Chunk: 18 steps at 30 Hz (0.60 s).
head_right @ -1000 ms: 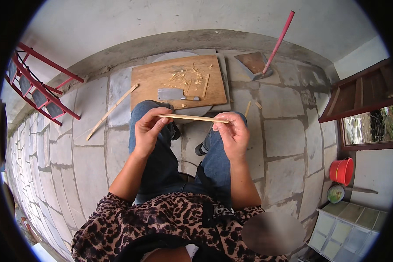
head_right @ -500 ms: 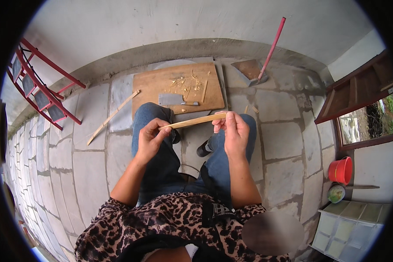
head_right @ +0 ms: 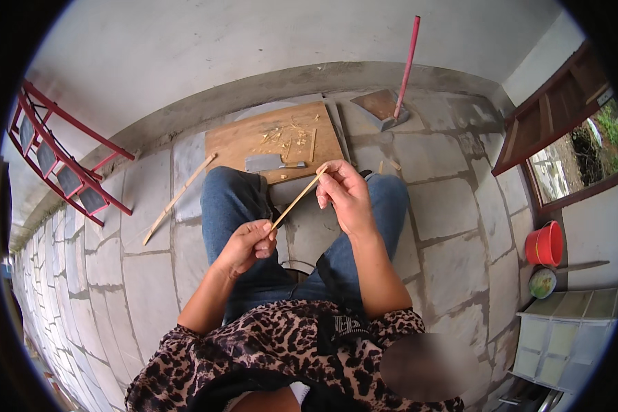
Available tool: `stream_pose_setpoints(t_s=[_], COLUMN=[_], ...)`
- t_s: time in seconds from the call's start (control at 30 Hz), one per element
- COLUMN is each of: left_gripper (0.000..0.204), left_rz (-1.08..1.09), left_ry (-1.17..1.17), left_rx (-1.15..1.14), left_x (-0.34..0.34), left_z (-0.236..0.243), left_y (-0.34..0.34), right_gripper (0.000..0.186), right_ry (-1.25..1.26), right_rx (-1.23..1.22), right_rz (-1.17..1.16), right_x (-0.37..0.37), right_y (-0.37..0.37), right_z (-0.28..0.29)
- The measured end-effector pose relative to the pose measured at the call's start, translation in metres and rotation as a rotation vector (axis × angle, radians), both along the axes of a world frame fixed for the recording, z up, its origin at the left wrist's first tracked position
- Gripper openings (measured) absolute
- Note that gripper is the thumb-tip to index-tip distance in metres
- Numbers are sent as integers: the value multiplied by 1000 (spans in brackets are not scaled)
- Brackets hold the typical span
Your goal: The person sits on the floor and uses a large knife to carve and shape thin wooden sticks on a wooden board. They repeatedly shave the sticks, inspect them, and continue refining their shape.
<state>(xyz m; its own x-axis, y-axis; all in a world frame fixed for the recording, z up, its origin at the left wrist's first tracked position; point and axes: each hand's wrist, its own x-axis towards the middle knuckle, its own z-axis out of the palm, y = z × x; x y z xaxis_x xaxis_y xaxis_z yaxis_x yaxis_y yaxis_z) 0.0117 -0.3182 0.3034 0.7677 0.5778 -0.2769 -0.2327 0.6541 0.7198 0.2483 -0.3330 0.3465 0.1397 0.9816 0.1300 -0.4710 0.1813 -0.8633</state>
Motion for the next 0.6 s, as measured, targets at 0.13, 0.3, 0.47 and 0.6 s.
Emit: stream_pose_setpoints(t_s=[0.13, 0.3, 0.47, 0.6], left_gripper=[42, 45, 41, 41], left_rz=[-92, -24, 66, 543], left_ry=[183, 182, 225, 324], left_rx=[324, 455, 174, 48], left_x=[12, 39, 40, 22], left_z=[4, 32, 17, 10], left_y=[-11, -15, 25, 105], right_gripper=[5, 6, 12, 18], right_ry=[-18, -16, -60, -385], right_rx=[-17, -89, -161, -289], right_rz=[-6, 44, 103, -168], right_x=[15, 5, -5, 26], right_y=[-3, 1, 37, 111], right_z=[-6, -10, -40, -115])
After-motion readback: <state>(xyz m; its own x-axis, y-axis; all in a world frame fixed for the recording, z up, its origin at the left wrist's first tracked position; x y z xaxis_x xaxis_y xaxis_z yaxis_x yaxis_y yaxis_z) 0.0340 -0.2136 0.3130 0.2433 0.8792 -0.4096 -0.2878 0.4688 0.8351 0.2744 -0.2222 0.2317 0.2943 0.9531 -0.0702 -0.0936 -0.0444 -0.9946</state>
